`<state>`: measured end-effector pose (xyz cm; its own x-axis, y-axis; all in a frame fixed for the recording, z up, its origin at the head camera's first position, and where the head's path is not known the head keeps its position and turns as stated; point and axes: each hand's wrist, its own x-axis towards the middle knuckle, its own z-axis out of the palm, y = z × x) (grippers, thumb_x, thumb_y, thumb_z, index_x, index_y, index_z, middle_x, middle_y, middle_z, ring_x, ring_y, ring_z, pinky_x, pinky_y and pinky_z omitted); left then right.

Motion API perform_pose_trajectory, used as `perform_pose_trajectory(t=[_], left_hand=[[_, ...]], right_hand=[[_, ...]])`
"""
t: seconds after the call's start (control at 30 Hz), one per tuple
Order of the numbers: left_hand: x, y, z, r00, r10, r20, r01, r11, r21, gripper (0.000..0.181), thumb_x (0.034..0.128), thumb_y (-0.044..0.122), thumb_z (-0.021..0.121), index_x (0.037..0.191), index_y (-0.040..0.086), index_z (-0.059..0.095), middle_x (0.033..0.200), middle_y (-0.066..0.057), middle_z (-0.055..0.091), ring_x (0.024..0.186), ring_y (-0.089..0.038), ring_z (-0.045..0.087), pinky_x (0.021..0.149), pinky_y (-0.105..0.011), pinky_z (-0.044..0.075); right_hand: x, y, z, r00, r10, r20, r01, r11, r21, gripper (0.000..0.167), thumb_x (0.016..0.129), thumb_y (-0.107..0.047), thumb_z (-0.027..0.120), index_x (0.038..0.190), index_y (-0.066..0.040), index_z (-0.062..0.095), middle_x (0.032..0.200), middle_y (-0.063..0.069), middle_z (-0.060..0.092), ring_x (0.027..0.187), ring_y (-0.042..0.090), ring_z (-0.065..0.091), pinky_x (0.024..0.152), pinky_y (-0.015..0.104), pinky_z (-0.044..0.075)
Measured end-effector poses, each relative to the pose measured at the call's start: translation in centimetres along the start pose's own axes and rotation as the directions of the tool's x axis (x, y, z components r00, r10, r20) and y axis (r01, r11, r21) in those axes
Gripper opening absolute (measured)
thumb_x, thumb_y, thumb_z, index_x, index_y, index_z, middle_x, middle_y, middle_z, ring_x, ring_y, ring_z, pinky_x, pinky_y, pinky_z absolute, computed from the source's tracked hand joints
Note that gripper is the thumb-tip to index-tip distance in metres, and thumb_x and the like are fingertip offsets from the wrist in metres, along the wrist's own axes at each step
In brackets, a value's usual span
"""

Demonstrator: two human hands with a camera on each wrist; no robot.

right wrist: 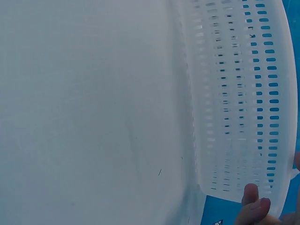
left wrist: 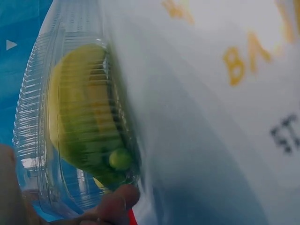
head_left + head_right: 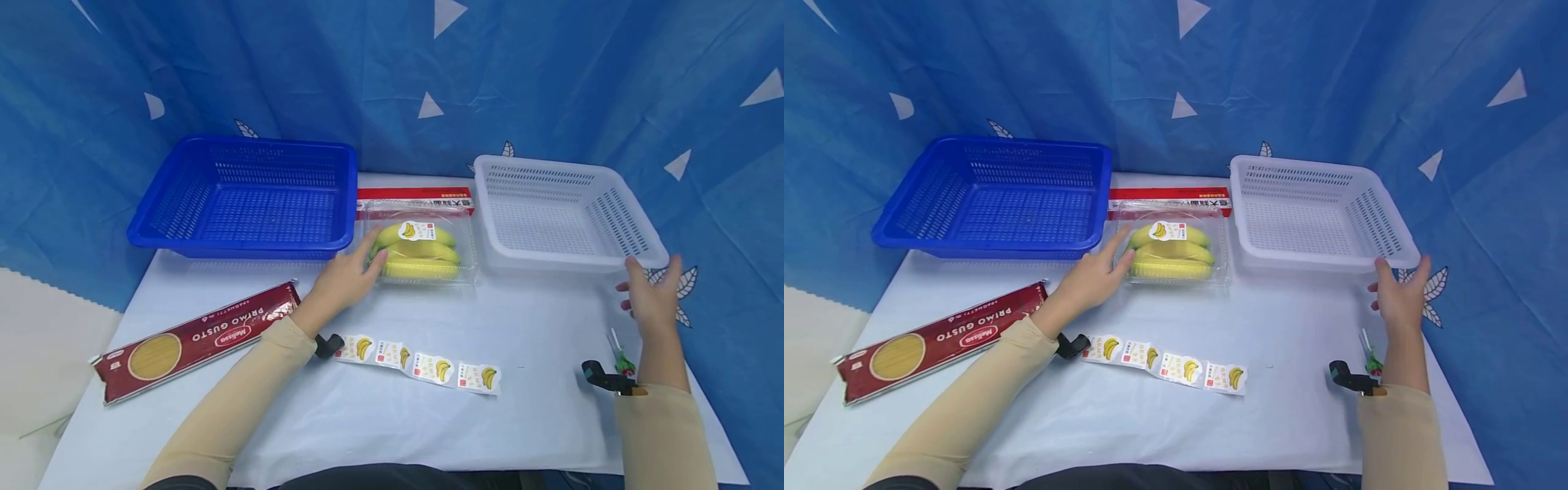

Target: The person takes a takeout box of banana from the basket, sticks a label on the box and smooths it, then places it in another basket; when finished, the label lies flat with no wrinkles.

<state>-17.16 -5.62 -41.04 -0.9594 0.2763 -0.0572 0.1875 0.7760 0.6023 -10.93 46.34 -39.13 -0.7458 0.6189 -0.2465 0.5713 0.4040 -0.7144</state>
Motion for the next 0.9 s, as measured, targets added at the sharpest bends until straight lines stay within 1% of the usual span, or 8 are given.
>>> perform_pose_trajectory(t=[0.17, 0.37, 0.53, 0.63, 0.7, 0.77, 0.83, 0.9], left_hand=[[0.3, 0.0, 0.0, 1.0, -0.008, 0.014, 0.009, 0.999, -0.042, 0.06, 0.1009, 0.063, 0.03, 0.154, 0.054, 0.003, 0.157, -0.013, 0.039, 0.13, -0.054, 0.047, 0.095, -0.072, 0.043], [0.5, 0.0, -0.1, 0.999, -0.008, 0.043, 0.012, 0.996, -0.091, 0.059, 0.1015, 0.062, 0.029, 0.155, 0.052, 0.004, 0.16, -0.008, 0.035, 0.14, -0.053, 0.034, 0.111, -0.073, 0.025], [0.6, -0.2, -0.1, 0.997, -0.016, 0.069, 0.024, 0.993, -0.114, 0.059, 0.0978, 0.071, 0.016, 0.153, 0.056, 0.001, 0.161, -0.007, 0.032, 0.14, -0.053, 0.035, 0.108, -0.074, 0.028], [0.7, -0.3, 0.0, 0.997, -0.017, 0.077, 0.027, 0.991, -0.13, 0.058, 0.0962, 0.073, 0.012, 0.152, 0.058, 0.001, 0.159, -0.011, 0.036, 0.134, -0.054, 0.043, 0.104, -0.074, 0.034], [0.7, -0.3, -0.1, 0.995, -0.022, 0.095, 0.037, 0.986, -0.16, 0.056, 0.0968, 0.072, 0.014, 0.15, 0.061, 0.001, 0.147, -0.017, 0.052, 0.115, -0.051, 0.06, 0.094, -0.068, 0.046], [0.7, -0.3, -0.1, 0.993, -0.024, 0.118, 0.047, 0.98, -0.193, 0.053, 0.0992, 0.068, 0.018, 0.149, 0.063, 0.001, 0.12, -0.022, 0.067, 0.087, -0.045, 0.07, 0.077, -0.058, 0.055], [0.7, -0.3, -0.2, 0.989, -0.026, 0.147, 0.059, 0.971, -0.23, 0.052, 0.1005, 0.066, 0.021, 0.148, 0.064, 0.0, 0.088, -0.02, 0.07, 0.06, -0.037, 0.067, 0.058, -0.047, 0.054], [0.6, -0.3, -0.4, 0.985, -0.028, 0.17, 0.072, 0.963, -0.258, 0.051, 0.1011, 0.064, 0.023, 0.147, 0.065, -0.001, 0.067, -0.015, 0.062, 0.049, -0.031, 0.061, 0.048, -0.039, 0.049]], right_hand=[[0.4, -0.1, -0.1, 1.0, 0.017, 0.021, -0.017, 1.0, -0.002, 0.092, 0.093, -0.072, 0.037, 0.145, -0.047, -0.034, 0.1, -0.01, 0.049, 0.07, 0.013, 0.058, 0.066, 0.031, 0.052], [0.8, -0.4, -0.2, 0.999, 0.032, 0.029, -0.032, 0.999, 0.008, 0.092, 0.093, -0.073, 0.036, 0.145, -0.045, -0.035, 0.099, -0.01, 0.049, 0.067, 0.011, 0.057, 0.066, 0.031, 0.051], [1.0, -0.7, -0.1, 0.997, 0.065, 0.039, -0.065, 0.998, 0.004, 0.093, 0.091, -0.076, 0.033, 0.143, -0.046, -0.037, 0.1, -0.009, 0.049, 0.071, 0.014, 0.058, 0.068, 0.03, 0.051], [1.1, -0.9, 0.1, 0.997, 0.067, 0.033, -0.067, 0.998, 0.003, 0.093, 0.091, -0.076, 0.033, 0.143, -0.046, -0.038, 0.102, -0.008, 0.049, 0.072, 0.014, 0.057, 0.068, 0.03, 0.051], [1.2, -1.0, 0.1, 0.998, 0.06, 0.028, -0.06, 0.998, 0.008, 0.093, 0.091, -0.076, 0.034, 0.143, -0.047, -0.037, 0.102, -0.008, 0.049, 0.07, 0.013, 0.056, 0.067, 0.031, 0.05], [1.4, -1.0, 0.2, 0.998, 0.047, 0.03, -0.048, 0.999, 0.02, 0.093, 0.092, -0.074, 0.035, 0.144, -0.047, -0.036, 0.102, -0.007, 0.049, 0.069, 0.013, 0.055, 0.066, 0.031, 0.05], [1.5, -1.0, 0.2, 0.999, 0.038, 0.033, -0.039, 0.999, 0.03, 0.092, 0.093, -0.072, 0.037, 0.144, -0.047, -0.036, 0.102, -0.007, 0.049, 0.067, 0.013, 0.055, 0.065, 0.031, 0.051], [1.6, -1.0, 0.2, 0.999, 0.027, 0.037, -0.028, 0.999, 0.039, 0.092, 0.094, -0.069, 0.038, 0.145, -0.046, -0.035, 0.101, -0.006, 0.049, 0.066, 0.013, 0.055, 0.064, 0.031, 0.051]])
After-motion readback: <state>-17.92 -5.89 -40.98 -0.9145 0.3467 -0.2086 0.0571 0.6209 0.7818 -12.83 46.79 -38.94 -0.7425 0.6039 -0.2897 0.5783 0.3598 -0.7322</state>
